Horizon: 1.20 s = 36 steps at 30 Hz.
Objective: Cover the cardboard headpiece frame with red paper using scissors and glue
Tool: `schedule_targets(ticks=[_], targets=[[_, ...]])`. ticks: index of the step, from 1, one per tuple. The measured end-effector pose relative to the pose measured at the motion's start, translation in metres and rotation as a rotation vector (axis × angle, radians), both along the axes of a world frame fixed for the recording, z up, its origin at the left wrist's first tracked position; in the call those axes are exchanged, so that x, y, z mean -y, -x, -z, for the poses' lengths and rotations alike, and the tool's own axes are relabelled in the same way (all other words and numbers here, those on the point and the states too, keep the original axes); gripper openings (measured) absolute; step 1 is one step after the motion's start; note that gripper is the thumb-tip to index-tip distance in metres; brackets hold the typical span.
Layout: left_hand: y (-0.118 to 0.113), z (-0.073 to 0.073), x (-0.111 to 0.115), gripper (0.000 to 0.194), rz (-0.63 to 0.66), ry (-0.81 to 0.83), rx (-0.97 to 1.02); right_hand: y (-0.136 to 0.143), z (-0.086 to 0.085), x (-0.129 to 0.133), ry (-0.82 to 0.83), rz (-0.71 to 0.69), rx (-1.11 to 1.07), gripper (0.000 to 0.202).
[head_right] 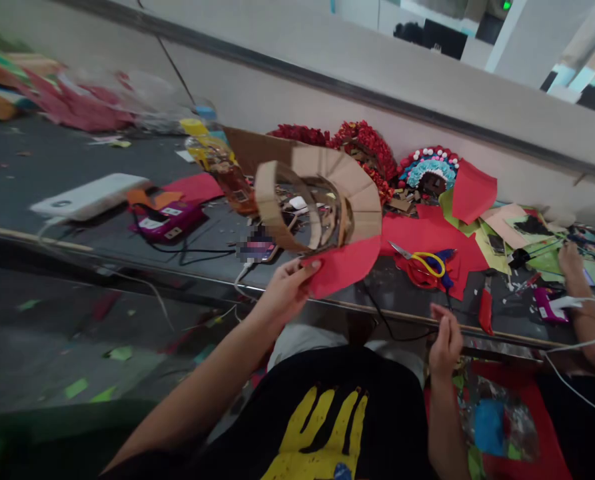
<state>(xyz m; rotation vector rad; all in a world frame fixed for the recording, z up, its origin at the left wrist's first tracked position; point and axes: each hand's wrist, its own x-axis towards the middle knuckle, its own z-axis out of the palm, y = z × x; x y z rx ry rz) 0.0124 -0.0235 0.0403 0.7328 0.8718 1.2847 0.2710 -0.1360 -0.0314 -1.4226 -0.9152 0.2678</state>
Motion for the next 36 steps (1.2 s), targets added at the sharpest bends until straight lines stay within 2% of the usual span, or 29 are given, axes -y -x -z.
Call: schedule_targets(ticks=[3,6,11,17,21,26,30,36], targets=[[-0.014,0.003,0.009,0.033,0.108,0.182,0.128,0.013,0.021,0.015,0.080,-0.069,0.106,0.033],[-0.018,0.009,0.012,0.024,0.161,0.288,0.150,0.018,0.026,0.020,0.101,-0.128,0.217,0.029],[-0.019,0.014,0.013,0.020,0.180,0.334,0.150,0.022,0.008,0.013,0.083,-0.193,0.313,0.021],[-0.021,0.018,0.017,0.030,0.145,0.303,0.132,0.040,-0.016,0.002,0.007,-0.248,0.394,0.013],[-0.024,0.019,0.021,0.040,0.088,0.228,0.109,0.049,-0.022,-0.004,-0.008,-0.235,0.361,0.011],[-0.024,0.016,0.029,0.036,0.069,0.179,0.073,0.060,-0.028,-0.010,-0.059,-0.182,0.324,0.018],[-0.026,0.010,0.037,0.036,0.020,0.172,0.036,0.070,-0.034,-0.015,-0.081,-0.155,0.359,0.028],[-0.030,0.005,0.043,0.035,-0.044,0.167,0.014,0.079,-0.042,-0.022,-0.161,-0.134,0.469,0.026]])
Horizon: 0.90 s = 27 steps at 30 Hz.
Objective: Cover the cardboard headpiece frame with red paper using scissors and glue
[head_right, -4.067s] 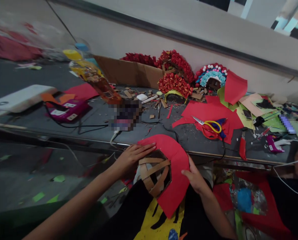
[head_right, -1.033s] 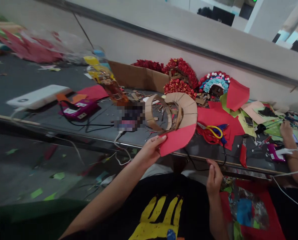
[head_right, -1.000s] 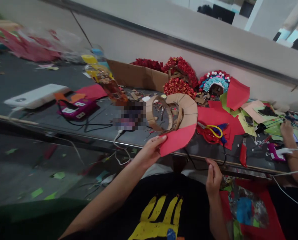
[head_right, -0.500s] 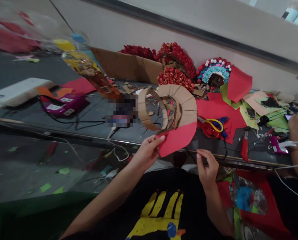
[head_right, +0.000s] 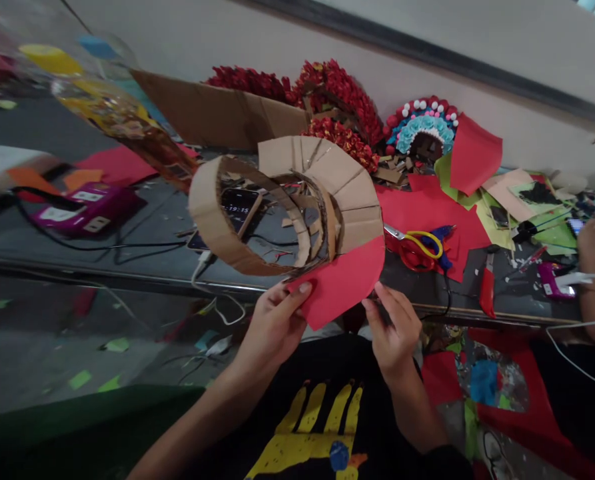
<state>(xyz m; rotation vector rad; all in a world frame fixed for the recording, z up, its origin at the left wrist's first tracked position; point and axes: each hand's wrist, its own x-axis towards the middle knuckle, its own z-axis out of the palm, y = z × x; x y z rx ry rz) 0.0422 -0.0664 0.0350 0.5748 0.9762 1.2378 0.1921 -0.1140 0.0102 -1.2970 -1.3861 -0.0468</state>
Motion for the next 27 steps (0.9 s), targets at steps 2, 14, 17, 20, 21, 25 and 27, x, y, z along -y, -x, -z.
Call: schedule_targets(ticks=[2,14,17,20,21,25,27], targets=[[0.000,0.000,0.000,0.037,-0.014,0.003,0.005,0.002,-0.001,-0.001,-0.035,0.002,-0.003,0.023],[0.000,-0.001,0.003,0.039,-0.010,-0.012,-0.006,0.002,-0.001,-0.003,-0.020,-0.003,-0.104,0.017],[-0.001,0.000,0.002,0.043,-0.023,-0.009,0.037,0.000,-0.005,-0.007,-0.047,-0.015,-0.087,0.017],[-0.002,0.000,0.002,0.045,-0.035,-0.006,0.080,-0.001,-0.007,-0.007,-0.058,-0.040,-0.093,0.017],[-0.002,-0.001,0.002,0.045,-0.040,-0.001,0.085,-0.001,-0.007,-0.007,-0.056,-0.054,-0.087,0.017],[-0.002,-0.002,0.001,0.044,-0.063,0.027,0.101,-0.003,-0.001,-0.002,-0.046,-0.110,-0.108,0.017],[-0.002,-0.002,0.001,0.042,-0.071,0.033,0.118,-0.005,0.003,0.000,-0.056,-0.120,-0.194,0.015]])
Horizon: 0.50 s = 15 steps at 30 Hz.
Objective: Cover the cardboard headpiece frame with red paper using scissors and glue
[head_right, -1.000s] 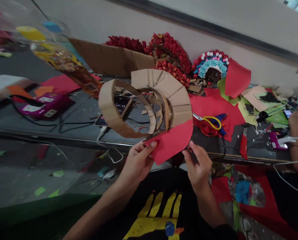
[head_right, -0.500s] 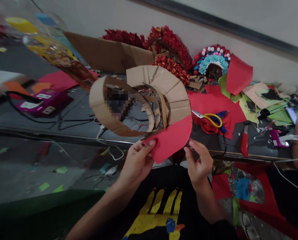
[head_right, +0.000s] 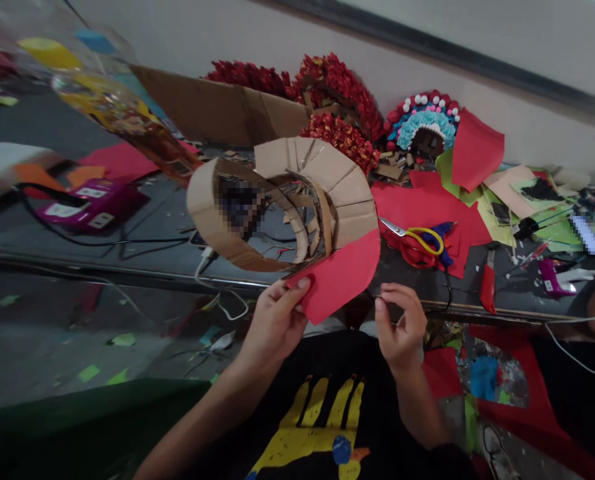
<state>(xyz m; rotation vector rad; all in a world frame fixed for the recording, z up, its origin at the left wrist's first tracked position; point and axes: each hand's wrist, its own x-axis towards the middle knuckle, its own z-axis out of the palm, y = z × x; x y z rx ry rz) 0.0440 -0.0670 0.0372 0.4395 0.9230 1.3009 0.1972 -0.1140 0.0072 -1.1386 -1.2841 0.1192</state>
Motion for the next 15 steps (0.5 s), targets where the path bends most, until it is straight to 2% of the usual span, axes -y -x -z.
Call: schedule_targets(ticks=[3,7,10,15], targets=[[0.0008,0.0023,-0.0004,0.039,-0.012,0.009,0.030,-0.0028,0.0028,0.0009,0.005,0.005,-0.106,0.014],[0.0011,0.0061,0.0003,0.040,-0.005,0.024,0.047,-0.0051,-0.0001,-0.0009,0.044,0.032,-0.090,0.012],[0.0003,0.0063,0.0012,0.040,0.004,0.037,0.044,-0.0042,-0.0029,-0.0025,0.051,-0.002,-0.072,0.006],[-0.0008,0.0047,0.0021,0.038,0.002,0.049,0.019,-0.0012,-0.0066,-0.0033,0.102,-0.031,-0.075,0.018]])
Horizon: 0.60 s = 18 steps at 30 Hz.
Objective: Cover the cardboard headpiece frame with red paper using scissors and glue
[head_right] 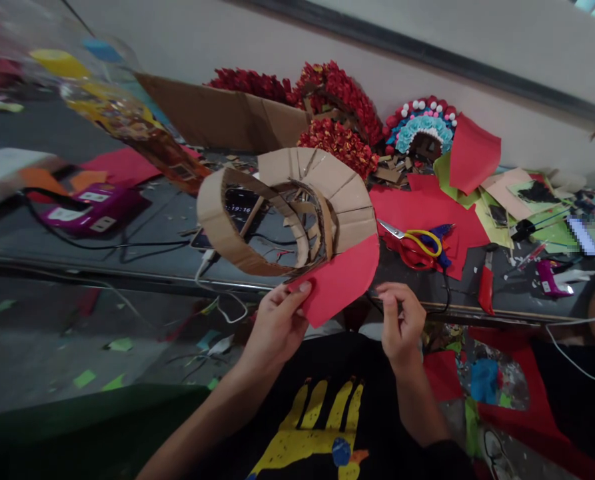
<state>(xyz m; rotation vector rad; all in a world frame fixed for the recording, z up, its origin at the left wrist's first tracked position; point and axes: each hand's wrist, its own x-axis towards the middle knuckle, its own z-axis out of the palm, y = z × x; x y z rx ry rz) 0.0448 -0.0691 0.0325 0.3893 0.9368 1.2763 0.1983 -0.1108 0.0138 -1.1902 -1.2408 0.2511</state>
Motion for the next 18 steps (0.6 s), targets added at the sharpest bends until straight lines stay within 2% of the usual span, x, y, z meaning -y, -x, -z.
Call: schedule_targets(ticks=[2,6,10,13,16,18], targets=[[0.000,0.001,0.000,0.038,-0.001,0.007,-0.003,-0.001,-0.001,-0.001,0.019,-0.004,0.024,0.021],[-0.002,0.003,-0.002,0.039,0.005,0.015,0.002,-0.010,-0.007,-0.006,0.016,-0.013,0.186,0.005],[-0.006,0.001,-0.003,0.041,0.004,0.006,-0.004,-0.021,-0.019,-0.012,0.027,-0.071,0.319,0.014],[-0.007,-0.002,-0.003,0.042,0.009,0.001,0.014,-0.029,-0.028,-0.016,0.013,-0.075,0.361,0.012],[-0.006,-0.004,-0.004,0.040,0.007,-0.016,0.037,-0.038,-0.026,-0.022,-0.039,0.094,0.374,0.004],[-0.005,-0.005,-0.006,0.040,-0.009,-0.032,0.038,-0.043,-0.022,-0.026,-0.050,0.246,0.337,0.023]])
